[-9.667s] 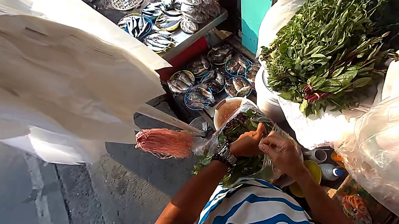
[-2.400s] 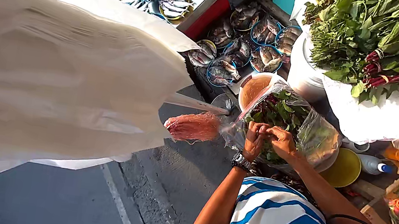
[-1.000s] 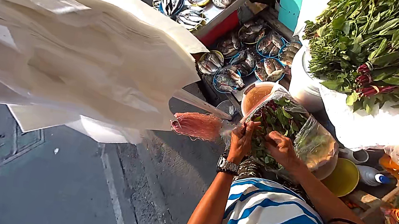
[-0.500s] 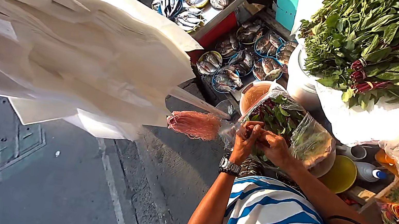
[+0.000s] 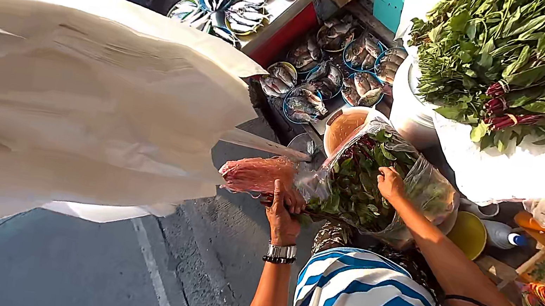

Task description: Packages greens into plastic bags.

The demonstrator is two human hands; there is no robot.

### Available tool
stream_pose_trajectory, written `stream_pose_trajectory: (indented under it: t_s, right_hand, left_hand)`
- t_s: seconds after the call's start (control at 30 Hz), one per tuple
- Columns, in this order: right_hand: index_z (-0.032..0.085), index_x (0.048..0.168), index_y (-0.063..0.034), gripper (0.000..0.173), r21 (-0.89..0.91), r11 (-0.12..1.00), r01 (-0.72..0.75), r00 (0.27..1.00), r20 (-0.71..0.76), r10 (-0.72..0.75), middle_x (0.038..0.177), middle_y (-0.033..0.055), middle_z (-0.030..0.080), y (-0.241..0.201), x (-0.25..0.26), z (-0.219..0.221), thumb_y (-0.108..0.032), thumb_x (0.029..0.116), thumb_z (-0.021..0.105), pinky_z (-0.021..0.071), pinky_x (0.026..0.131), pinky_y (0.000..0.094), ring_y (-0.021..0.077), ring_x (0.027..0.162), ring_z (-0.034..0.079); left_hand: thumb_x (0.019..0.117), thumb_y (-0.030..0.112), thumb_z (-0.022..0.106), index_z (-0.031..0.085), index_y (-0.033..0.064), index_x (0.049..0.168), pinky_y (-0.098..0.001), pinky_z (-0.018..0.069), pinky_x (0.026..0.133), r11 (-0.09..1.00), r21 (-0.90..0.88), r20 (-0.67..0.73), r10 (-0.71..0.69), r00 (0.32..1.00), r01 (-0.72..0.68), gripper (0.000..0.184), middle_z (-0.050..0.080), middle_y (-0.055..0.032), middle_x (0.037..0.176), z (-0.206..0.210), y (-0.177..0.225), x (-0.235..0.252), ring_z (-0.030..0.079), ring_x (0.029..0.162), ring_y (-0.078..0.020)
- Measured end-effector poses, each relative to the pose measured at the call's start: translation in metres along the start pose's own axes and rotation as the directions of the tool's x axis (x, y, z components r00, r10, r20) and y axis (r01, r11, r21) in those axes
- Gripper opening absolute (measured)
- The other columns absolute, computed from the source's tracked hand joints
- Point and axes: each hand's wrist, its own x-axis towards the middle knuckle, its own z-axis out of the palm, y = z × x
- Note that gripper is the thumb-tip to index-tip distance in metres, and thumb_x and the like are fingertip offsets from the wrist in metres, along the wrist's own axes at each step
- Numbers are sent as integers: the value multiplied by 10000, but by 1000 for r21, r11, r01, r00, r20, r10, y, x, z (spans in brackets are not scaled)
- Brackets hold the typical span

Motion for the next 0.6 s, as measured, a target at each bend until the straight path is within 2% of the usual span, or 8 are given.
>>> stream_pose_trajectory:
  t_s: [0.1, 0.17, 0.23, 0.27, 0.37, 0.47, 0.53, 0.6]
  right_hand:
    - [522, 1431, 41, 421, -177, 982, -71, 997, 17, 75, 1455, 280, 513, -10, 14, 11, -113, 1039, 517, 480, 1050, 564, 425, 1286, 575]
    - [519, 1410, 55, 415, -245, 965, -96, 995, 6, 101, 1443, 292, 515, -14, 19, 16, -117, 1033, 529, 502, 1002, 578, 437, 1250, 596]
    - [588, 1333, 57, 353, -236, 966, -101, 994, 15, 108, 1412, 274, 546, -16, 18, 13, -102, 1022, 533, 496, 1010, 573, 422, 1256, 593]
    - [615, 1287, 64, 321, -215, 973, -79, 996, 15, 85, 1385, 270, 564, -16, 14, 8, -87, 1016, 533, 490, 1018, 568, 414, 1254, 592]
    - [661, 1184, 94, 256, -121, 987, 107, 994, -25, -111, 1258, 279, 626, -8, -10, -7, -49, 1002, 554, 488, 1040, 528, 406, 1191, 622]
    - [702, 1116, 113, 230, -13, 938, 346, 929, -132, -345, 1134, 290, 677, 1, -40, -13, -9, 970, 572, 522, 997, 512, 412, 1076, 674]
    - [721, 1054, 109, 203, 24, 881, 472, 861, -226, -455, 1046, 275, 694, 2, -58, -16, 24, 934, 581, 557, 933, 482, 387, 986, 696]
    - [724, 1013, 100, 172, 49, 832, 552, 804, -294, -517, 997, 252, 697, 0, -70, -18, 17, 923, 603, 575, 892, 446, 351, 939, 703]
  left_hand:
    - [1103, 281, 352, 466, 169, 538, -263, 487, 446, 996, -18, -2, -86, 996, 86, 588, 466, 39, 441, -3, -10, -2, 500, 384, -102]
    - [1095, 257, 379, 446, 165, 547, -256, 465, 430, 993, 40, -23, -107, 994, 108, 560, 447, 36, 441, -1, -19, 2, 474, 376, -95]
    - [1080, 220, 432, 523, 117, 608, -246, 470, 420, 986, 135, -49, -93, 994, 99, 492, 489, 15, 461, 2, -24, 7, 480, 375, -88]
    - [1078, 188, 448, 588, 82, 693, -237, 480, 422, 977, 196, -51, -80, 995, 88, 424, 529, 4, 487, 4, -26, 10, 491, 383, -77]
    - [1059, 133, 492, 705, 14, 973, -211, 509, 479, 923, 385, 66, -51, 997, 22, 259, 617, 12, 585, 10, -33, 23, 551, 457, -57]
    - [1014, 134, 601, 704, -17, 1171, -201, 506, 534, 861, 506, 243, -98, 965, -40, 241, 666, 26, 713, 27, -42, 30, 567, 544, -36]
    - [954, 100, 685, 684, -13, 1247, -196, 510, 585, 832, 553, 324, -171, 931, -40, 314, 704, 19, 834, 43, -51, 30, 578, 616, -18]
    - [888, 66, 746, 695, -19, 1226, -198, 514, 615, 822, 569, 352, -199, 915, -40, 352, 706, 14, 837, 59, -63, 28, 587, 641, -14]
